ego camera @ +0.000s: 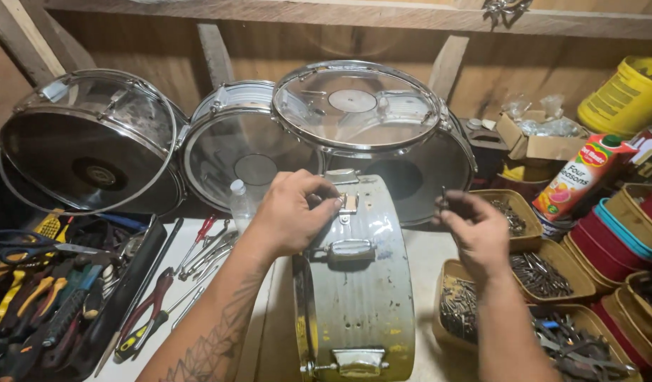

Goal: The person uses a screwdriver and pliers to remove a lug from a snare drum shell. They then select a replacement lug from a container of hardware and install it onto the drum, securing it with a screw.

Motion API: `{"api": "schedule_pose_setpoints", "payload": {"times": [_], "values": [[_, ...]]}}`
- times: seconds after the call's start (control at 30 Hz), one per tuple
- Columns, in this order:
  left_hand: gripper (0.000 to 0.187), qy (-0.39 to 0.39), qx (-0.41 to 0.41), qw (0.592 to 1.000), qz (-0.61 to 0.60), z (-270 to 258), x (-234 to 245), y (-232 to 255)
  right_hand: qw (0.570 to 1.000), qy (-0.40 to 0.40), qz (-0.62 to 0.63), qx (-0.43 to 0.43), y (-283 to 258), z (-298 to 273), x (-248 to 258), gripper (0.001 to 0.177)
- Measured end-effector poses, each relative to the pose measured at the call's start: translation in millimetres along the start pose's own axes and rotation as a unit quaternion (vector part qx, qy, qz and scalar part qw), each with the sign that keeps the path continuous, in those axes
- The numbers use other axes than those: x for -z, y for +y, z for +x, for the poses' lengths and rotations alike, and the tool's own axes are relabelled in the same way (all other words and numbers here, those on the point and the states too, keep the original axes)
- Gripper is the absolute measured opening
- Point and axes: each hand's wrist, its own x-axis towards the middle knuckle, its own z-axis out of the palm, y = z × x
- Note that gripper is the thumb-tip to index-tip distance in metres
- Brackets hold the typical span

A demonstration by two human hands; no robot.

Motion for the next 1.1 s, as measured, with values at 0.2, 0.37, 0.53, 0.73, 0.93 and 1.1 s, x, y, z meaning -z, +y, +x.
{"api": "schedule_pose_setpoints", "payload": {"times": [0.2, 0.37, 0.53, 0.73, 0.93, 1.1], "values": [[0.018, 0.006, -0.006, 1.0, 0.001, -2.7, -2.0, 0.1, 0.96, -0.125, -0.139, 0.208, -95.6, -7.8, -26.3, 0.03], [0.02, 0.003, -0.002, 1.0, 0.006, -5.4, 1.7, 5.3, 0.919, -0.19, -0.222, 0.264, -115.2, -3.4, -47.2, 0.028], [0.021, 0.006, -0.013, 1.0, 0.007, -2.5, -1.6, 0.4, 0.918, -0.195, -0.238, 0.251, -113.9, -0.8, -51.4, 0.027], [0.022, 0.005, -0.014, 1.0, 0.005, -8.1, 4.2, 9.3, 0.915, -0.212, -0.229, 0.256, -127.5, -6.1, -53.8, 0.025], [0.021, 0.005, -0.013, 1.0, 0.001, -6.3, 1.8, 6.0, 0.923, -0.226, -0.246, 0.19, -129.7, -3.4, -58.7, 0.03], [0.02, 0.011, -0.019, 1.0, 0.003, -5.3, -0.9, 2.1, 0.914, -0.233, -0.239, 0.229, -126.1, -4.0, -55.0, 0.025]]}}
